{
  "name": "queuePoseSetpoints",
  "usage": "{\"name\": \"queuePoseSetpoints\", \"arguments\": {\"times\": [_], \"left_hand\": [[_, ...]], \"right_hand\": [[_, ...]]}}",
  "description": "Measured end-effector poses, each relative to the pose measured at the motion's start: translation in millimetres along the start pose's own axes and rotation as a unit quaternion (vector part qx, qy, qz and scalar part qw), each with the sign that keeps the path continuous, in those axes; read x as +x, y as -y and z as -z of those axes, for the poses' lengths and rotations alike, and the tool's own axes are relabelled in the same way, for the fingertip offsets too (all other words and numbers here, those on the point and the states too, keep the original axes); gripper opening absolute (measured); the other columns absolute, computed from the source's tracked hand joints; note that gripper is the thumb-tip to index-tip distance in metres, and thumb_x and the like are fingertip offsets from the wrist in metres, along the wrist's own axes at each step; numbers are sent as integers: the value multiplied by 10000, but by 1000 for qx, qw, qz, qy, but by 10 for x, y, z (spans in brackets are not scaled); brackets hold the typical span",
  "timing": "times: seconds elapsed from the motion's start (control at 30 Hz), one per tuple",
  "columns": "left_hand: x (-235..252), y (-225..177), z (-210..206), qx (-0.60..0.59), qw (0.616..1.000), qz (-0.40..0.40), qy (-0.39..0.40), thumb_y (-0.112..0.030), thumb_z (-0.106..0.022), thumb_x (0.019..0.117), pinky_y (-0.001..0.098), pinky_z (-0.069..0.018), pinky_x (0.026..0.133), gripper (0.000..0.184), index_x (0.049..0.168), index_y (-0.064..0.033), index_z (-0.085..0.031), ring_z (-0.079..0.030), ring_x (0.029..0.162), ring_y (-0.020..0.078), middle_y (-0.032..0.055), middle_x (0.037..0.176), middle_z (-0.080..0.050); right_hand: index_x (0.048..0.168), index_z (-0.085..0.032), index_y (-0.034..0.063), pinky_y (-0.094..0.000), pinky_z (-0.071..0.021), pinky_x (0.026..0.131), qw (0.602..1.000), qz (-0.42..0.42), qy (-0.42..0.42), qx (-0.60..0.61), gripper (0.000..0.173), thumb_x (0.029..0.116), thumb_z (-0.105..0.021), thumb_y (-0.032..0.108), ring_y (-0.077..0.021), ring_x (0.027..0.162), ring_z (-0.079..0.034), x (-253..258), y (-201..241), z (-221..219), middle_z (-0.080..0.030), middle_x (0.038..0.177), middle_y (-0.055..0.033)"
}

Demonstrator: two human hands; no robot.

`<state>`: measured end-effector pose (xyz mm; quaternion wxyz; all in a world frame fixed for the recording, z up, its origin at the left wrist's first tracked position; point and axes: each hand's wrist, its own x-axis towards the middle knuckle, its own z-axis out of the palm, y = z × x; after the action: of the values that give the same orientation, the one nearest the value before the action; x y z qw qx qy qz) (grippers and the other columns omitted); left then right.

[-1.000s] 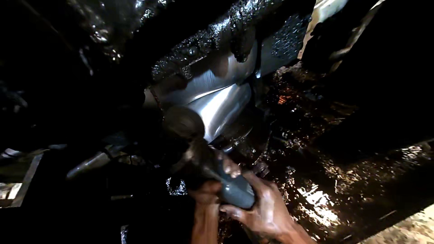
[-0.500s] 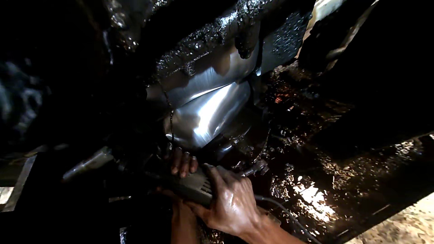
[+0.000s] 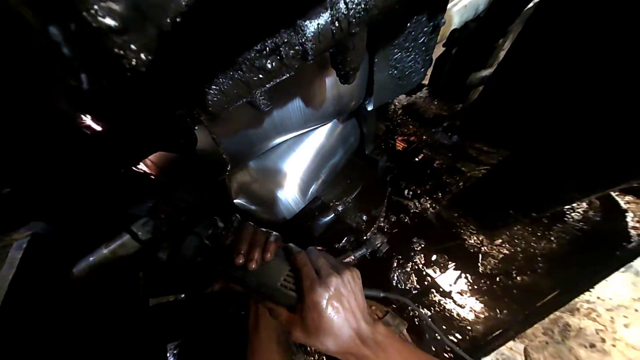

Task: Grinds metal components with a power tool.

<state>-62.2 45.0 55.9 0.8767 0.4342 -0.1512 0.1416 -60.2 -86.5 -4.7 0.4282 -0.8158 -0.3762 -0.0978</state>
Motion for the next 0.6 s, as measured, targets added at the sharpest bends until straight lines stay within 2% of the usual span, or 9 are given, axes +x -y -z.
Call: {"name": "queuePoseSetpoints", "arguments": {"times": [0.07, 0.13, 0.2, 0.27, 0.3, 0.37, 0.47, 0.53, 0.6], "left_hand": [[-7, 184, -609, -4, 984, -103, -145, -11, -599, 875, 147, -514, 724, 205, 672, -38, -589, -626, 709, 54, -15, 648, -593], [-52, 131, -55, -67, 995, -72, 14, -77, -584, 939, 227, -571, 800, 202, 798, 7, -701, -709, 802, 119, 34, 761, -707], [-44, -102, 830, -120, 964, 67, 227, -122, -510, 1026, 402, -532, 1028, 280, 1092, 54, -717, -721, 1052, 248, 132, 1047, -756], [-209, -178, 921, -93, 987, 90, 95, -104, -624, 931, 428, -597, 928, 201, 1025, 7, -763, -762, 899, 271, 122, 916, -775], [-253, -61, 1006, -106, 987, 33, 114, -95, -670, 925, 449, -584, 955, 253, 1148, 13, -721, -747, 947, 289, 136, 995, -765], [-340, 238, 701, -142, 985, -98, 9, -166, -803, 817, 432, -592, 854, 425, 1173, 26, -670, -713, 839, 269, 134, 944, -728], [-490, 419, 222, -123, 972, -148, -136, -318, -820, 777, 257, -575, 755, 457, 1070, -4, -665, -684, 825, 134, 49, 896, -692], [-639, 425, 103, -87, 981, -117, -125, -367, -774, 842, 191, -537, 821, 447, 1117, -42, -639, -657, 938, 73, 0, 963, -673], [-492, 365, 343, -91, 985, -122, -77, -288, -803, 790, 322, -596, 809, 515, 1146, 30, -609, -692, 878, 203, 107, 948, -684]], "right_hand": [[1125, -739, 84, -367, -549, 538, 1000, -2, -1, 2, 683, 671, -774, 593, -199, 687, -691, 7, 9, -5, -708, 823, -39], [1131, -740, 96, -368, -544, 535, 1000, -7, 5, 15, 686, 683, -767, 614, -188, 678, -685, 12, -4, -3, -706, 819, -28], [1128, -740, 119, -366, -536, 526, 999, -15, 12, 30, 686, 688, -758, 645, -170, 657, -677, 16, -37, -7, -701, 797, -10], [1127, -737, 136, -383, -547, 535, 998, -28, 26, 52, 691, 670, -772, 653, -165, 670, -686, 14, -74, -4, -710, 802, -5], [1125, -736, 146, -384, -553, 544, 997, -34, 32, 63, 685, 671, -776, 658, -158, 682, -691, 11, -95, -2, -716, 813, -1], [1110, -737, 166, -384, -563, 567, 994, -50, 44, 86, 660, 674, -782, 659, -138, 709, -699, 11, -127, 6, -727, 838, 8], [1101, -741, 183, -386, -581, 595, 989, -66, 56, 120, 650, 672, -786, 668, -112, 739, -708, 18, -174, 8, -735, 853, 23], [1096, -740, 186, -387, -588, 610, 986, -73, 63, 139, 638, 679, -788, 666, -106, 747, -708, 29, -199, 22, -735, 852, 29], [1080, -737, 189, -388, -587, 619, 983, -77, 71, 154, 618, 695, -783, 671, -103, 752, -706, 47, -221, 43, -729, 842, 31]]}}
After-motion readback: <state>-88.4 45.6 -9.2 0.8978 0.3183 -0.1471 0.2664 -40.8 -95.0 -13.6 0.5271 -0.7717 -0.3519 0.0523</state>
